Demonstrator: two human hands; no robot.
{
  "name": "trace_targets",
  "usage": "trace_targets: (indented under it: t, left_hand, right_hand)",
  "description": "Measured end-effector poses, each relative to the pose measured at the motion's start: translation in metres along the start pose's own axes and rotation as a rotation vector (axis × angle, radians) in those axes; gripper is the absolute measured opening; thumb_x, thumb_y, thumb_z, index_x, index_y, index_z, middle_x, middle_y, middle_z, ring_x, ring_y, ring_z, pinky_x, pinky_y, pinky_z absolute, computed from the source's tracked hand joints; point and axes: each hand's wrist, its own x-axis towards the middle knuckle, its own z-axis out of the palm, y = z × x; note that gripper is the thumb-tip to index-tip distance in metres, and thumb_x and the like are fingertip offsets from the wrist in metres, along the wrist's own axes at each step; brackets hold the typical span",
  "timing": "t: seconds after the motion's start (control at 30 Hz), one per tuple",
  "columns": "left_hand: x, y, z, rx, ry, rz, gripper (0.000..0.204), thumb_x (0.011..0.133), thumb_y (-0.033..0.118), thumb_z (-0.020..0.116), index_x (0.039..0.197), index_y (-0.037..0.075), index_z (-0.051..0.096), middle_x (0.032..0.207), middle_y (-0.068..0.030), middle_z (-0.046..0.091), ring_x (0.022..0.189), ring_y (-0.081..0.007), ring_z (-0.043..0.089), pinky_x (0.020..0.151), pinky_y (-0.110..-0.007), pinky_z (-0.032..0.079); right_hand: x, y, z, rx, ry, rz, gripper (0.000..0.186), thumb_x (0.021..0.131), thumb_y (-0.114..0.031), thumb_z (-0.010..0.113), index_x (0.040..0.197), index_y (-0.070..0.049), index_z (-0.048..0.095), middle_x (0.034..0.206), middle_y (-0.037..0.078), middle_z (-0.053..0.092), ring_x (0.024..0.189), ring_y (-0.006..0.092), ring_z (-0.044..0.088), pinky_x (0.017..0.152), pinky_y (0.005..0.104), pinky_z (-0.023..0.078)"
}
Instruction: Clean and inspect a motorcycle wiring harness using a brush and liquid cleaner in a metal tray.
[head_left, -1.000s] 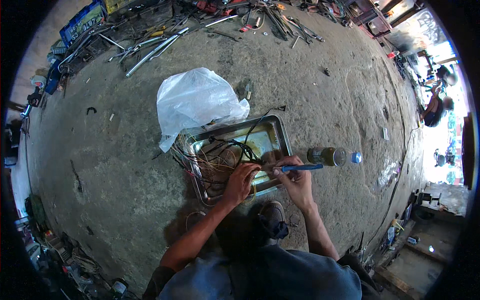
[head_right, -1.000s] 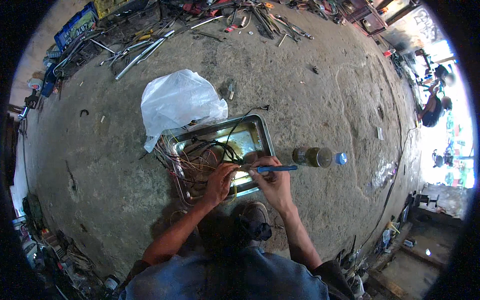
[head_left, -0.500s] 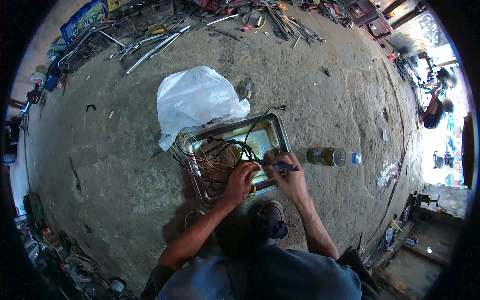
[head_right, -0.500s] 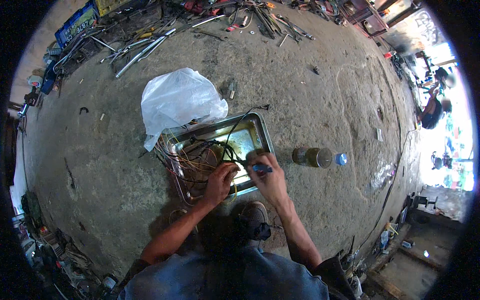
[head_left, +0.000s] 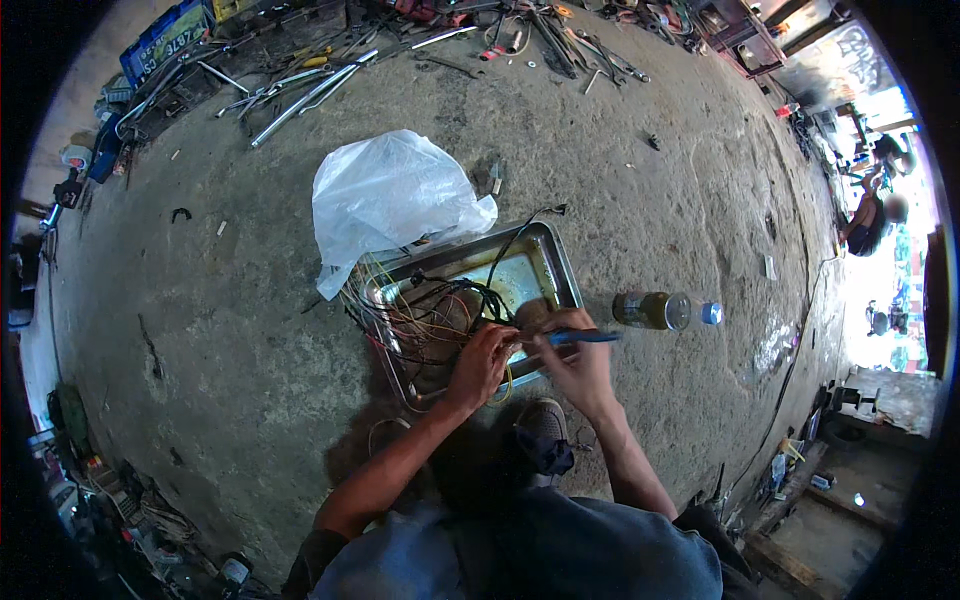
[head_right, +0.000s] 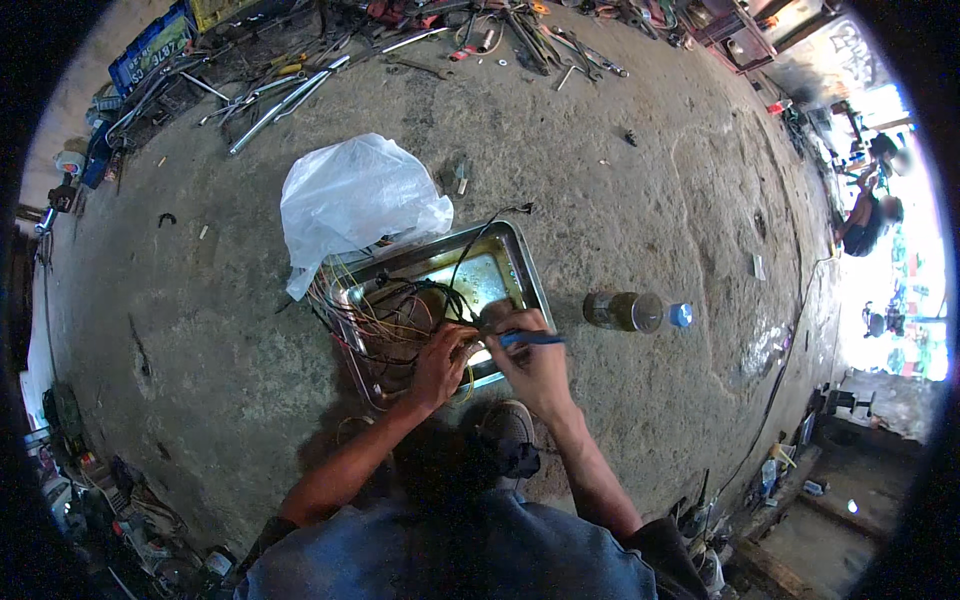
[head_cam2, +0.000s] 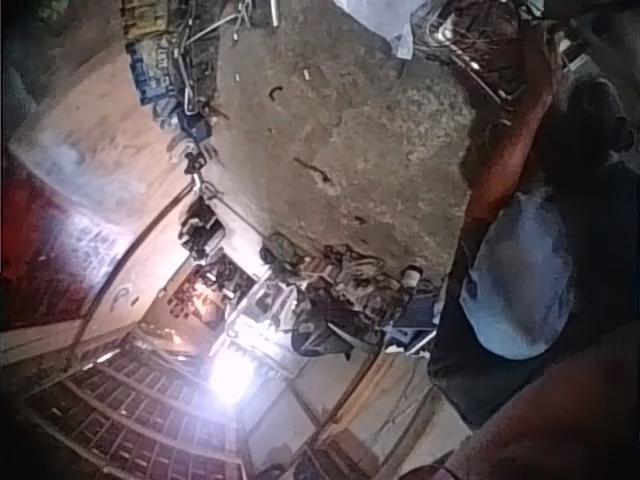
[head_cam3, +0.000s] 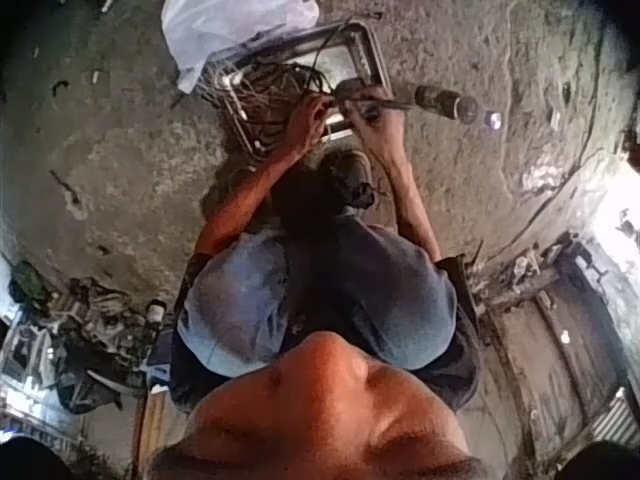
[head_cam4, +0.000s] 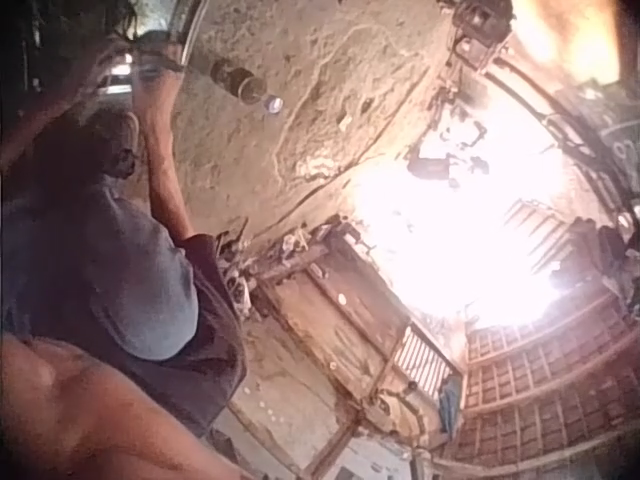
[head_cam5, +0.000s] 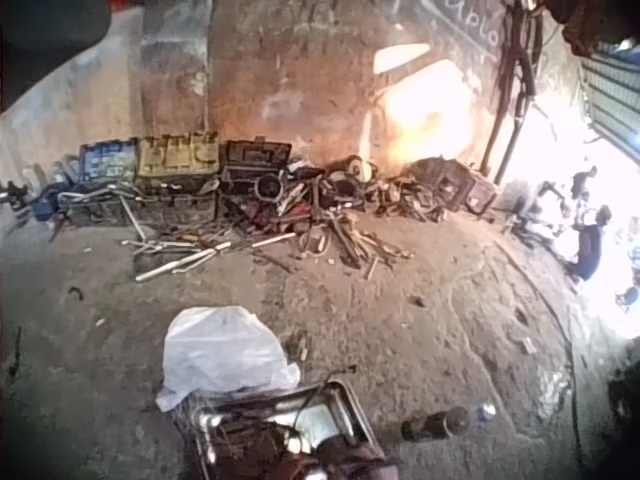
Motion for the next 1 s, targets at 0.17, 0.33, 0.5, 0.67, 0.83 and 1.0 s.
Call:
trace_targets:
  t: [0.17, 0.33, 0.5, 0.67, 0.83, 1.0]
  left_hand:
    - [0.001, 0.001, 0.003, 0.061, 0.03, 0.091, 0.022, 0.1, 0.009, 0.067, 0.12, 0.0, 0.063, 0.113, -0.0155, 0.063, 0.096, -0.0321, 0.067, 0.084, -0.041, 0.055]
    - [0.0, 0.004, 0.0, 0.043, 0.012, 0.093, 0.025, 0.101, 0.006, 0.064, 0.125, 0.001, 0.062, 0.112, -0.0148, 0.063, 0.102, -0.0338, 0.065, 0.092, -0.042, 0.053]
    - [0.004, 0.01, -0.003, 0.017, -0.035, 0.037, 0.022, 0.103, 0.012, 0.061, 0.121, 0.0, 0.066, 0.116, -0.016, 0.063, 0.108, -0.0347, 0.065, 0.095, -0.043, 0.053]
    - [0.0, -0.001, 0.005, -0.01, -0.002, 0.003, 0.022, 0.105, 0.012, 0.058, 0.122, 0.0, 0.065, 0.115, -0.0158, 0.064, 0.108, -0.0335, 0.065, 0.095, -0.043, 0.052]
    - [0.0, -0.002, 0.004, -0.013, -0.008, 0.019, 0.021, 0.106, 0.011, 0.057, 0.122, 0.0, 0.065, 0.115, -0.016, 0.063, 0.108, -0.0346, 0.065, 0.096, -0.043, 0.052]
    - [0.001, 0.004, 0.0, 0.012, -0.014, -0.015, 0.021, 0.106, 0.012, 0.057, 0.122, 0.001, 0.064, 0.115, -0.0165, 0.063, 0.108, -0.0354, 0.065, 0.096, -0.043, 0.052]
  right_hand:
    - [0.007, 0.01, -0.007, -0.103, 0.102, 0.066, 0.021, 0.09, -0.01, 0.079, 0.105, -0.004, 0.066, 0.103, 0.011, 0.066, 0.088, 0.0231, 0.069, 0.069, 0.0331, 0.055]
    - [0.003, 0.013, 0.005, -0.026, -0.018, 0.044, 0.02, 0.091, -0.01, 0.079, 0.105, -0.004, 0.066, 0.098, 0.01, 0.066, 0.079, 0.02, 0.066, 0.066, 0.0332, 0.052]
    - [0.004, 0.012, -0.005, -0.012, 0.069, 0.116, 0.022, 0.09, -0.013, 0.079, 0.106, -0.003, 0.067, 0.102, 0.014, 0.068, 0.09, 0.0287, 0.07, 0.076, 0.0381, 0.056]
    - [0.001, 0.034, 0.007, 0.089, 0.084, 0.202, 0.021, 0.092, -0.012, 0.079, 0.107, -0.003, 0.067, 0.101, 0.011, 0.068, 0.087, 0.024, 0.069, 0.073, 0.0354, 0.055]
    - [0.001, 0.014, -0.004, 0.368, 0.079, 0.211, 0.018, 0.096, -0.012, 0.076, 0.107, -0.003, 0.065, 0.089, 0.006, 0.069, 0.077, 0.0104, 0.065, 0.067, 0.0299, 0.053]
    - [0.005, 0.022, 0.002, 0.101, 0.023, 0.293, 0.015, 0.098, -0.013, 0.074, 0.106, -0.003, 0.065, 0.084, 0.004, 0.07, 0.075, 0.0091, 0.065, 0.067, 0.0268, 0.052]
